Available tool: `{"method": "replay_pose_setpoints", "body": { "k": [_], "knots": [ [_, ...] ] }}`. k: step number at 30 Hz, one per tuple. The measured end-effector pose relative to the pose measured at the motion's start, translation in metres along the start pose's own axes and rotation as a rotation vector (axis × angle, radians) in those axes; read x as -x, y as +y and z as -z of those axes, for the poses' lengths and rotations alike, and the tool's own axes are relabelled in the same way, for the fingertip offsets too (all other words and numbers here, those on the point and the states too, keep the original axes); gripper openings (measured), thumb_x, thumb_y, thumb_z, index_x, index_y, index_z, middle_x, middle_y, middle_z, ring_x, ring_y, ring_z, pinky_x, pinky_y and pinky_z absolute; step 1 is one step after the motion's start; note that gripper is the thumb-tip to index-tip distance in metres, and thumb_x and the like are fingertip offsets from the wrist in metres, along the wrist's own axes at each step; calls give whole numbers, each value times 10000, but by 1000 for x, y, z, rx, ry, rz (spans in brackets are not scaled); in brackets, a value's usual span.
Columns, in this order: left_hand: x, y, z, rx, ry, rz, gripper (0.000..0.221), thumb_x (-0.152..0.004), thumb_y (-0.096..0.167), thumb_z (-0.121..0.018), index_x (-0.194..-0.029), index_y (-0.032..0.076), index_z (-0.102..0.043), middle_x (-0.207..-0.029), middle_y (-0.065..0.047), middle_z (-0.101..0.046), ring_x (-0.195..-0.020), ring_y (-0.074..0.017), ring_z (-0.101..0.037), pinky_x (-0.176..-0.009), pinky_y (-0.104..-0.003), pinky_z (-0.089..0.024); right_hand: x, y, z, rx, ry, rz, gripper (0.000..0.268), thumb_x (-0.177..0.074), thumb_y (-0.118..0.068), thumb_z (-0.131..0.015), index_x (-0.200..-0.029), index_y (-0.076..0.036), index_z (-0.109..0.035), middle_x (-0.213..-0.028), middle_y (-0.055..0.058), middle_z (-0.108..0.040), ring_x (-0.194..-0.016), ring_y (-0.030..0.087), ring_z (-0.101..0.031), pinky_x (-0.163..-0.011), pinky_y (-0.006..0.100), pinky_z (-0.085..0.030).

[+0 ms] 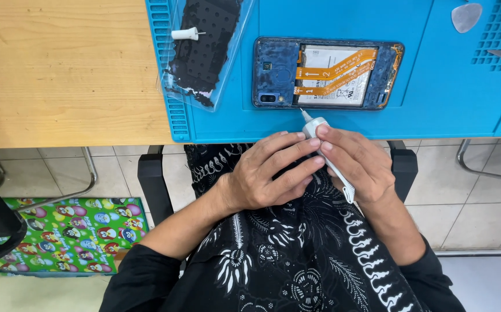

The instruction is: Technician unscrewing internal components and applying adhesive to the frame of a smartphone for reassembly.

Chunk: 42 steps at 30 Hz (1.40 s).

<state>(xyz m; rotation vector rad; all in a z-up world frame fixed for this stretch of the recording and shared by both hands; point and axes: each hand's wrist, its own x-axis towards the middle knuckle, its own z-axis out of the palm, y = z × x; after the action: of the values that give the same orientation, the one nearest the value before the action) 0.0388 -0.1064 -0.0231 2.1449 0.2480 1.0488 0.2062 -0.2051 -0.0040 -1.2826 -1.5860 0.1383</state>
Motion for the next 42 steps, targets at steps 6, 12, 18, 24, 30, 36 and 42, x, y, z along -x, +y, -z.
{"method": "replay_pose_setpoints", "body": {
  "k": [6,12,18,24,30,36,42],
  "knots": [
    [-1,0,-6,10,-17,-16,286,-1007,185,-633,-1269,119,-726,-1311,-152,-703,-1142,-341,-716,-1021,-461,-583,12,0,3,3,33,-39,277,-1005,-66,-629,-1095,189,-693,-1056,422,-702,-828,520,-727,-641,537,-602],
    [-3,1,-12,20,-37,-25,288,-1010,195,-628,-1273,127,-726,-1318,-146,-701,-1154,-333,-713,-1037,-456,-571,18,-1,7,4,49,-59,283,-1006,-62,-626,-1106,197,-685,-1070,432,-695,-851,532,-723,-649,548,-600],
    [-7,2,-17,27,-50,-39,284,-1008,187,-628,-1267,124,-725,-1313,-148,-704,-1150,-332,-716,-1032,-453,-573,28,3,10,33,84,-35,287,-1002,-72,-634,-1076,197,-699,-1027,430,-704,-823,518,-731,-638,539,-596],
    [-10,3,-21,33,-74,-44,288,-1009,191,-626,-1274,131,-720,-1311,-145,-705,-1157,-327,-715,-1034,-454,-575,32,0,15,51,91,-88,289,-1010,-73,-630,-1095,198,-688,-1045,427,-700,-841,529,-721,-643,557,-588],
    [-14,5,-26,44,-81,-53,284,-1005,189,-632,-1267,128,-724,-1308,-142,-706,-1156,-325,-716,-1033,-452,-578,37,2,17,80,142,-59,291,-1009,-75,-632,-1050,204,-702,-1005,442,-700,-801,514,-723,-635,538,-587],
    [-19,7,-29,54,-94,-57,277,-1013,198,-620,-1260,128,-725,-1299,-136,-711,-1147,-323,-719,-1032,-445,-580,45,2,18,120,191,-52,338,-1034,-117,-602,-1040,205,-706,-976,450,-704,-765,506,-726,-611,536,-582],
    [-19,8,-36,62,-91,-57,273,-1021,211,-613,-1256,133,-729,-1298,-128,-715,-1147,-315,-721,-1037,-437,-577,45,-1,21,147,212,-92,360,-1048,-145,-591,-1035,195,-706,-968,437,-712,-753,505,-729,-604,528,-582]
  ]
}}
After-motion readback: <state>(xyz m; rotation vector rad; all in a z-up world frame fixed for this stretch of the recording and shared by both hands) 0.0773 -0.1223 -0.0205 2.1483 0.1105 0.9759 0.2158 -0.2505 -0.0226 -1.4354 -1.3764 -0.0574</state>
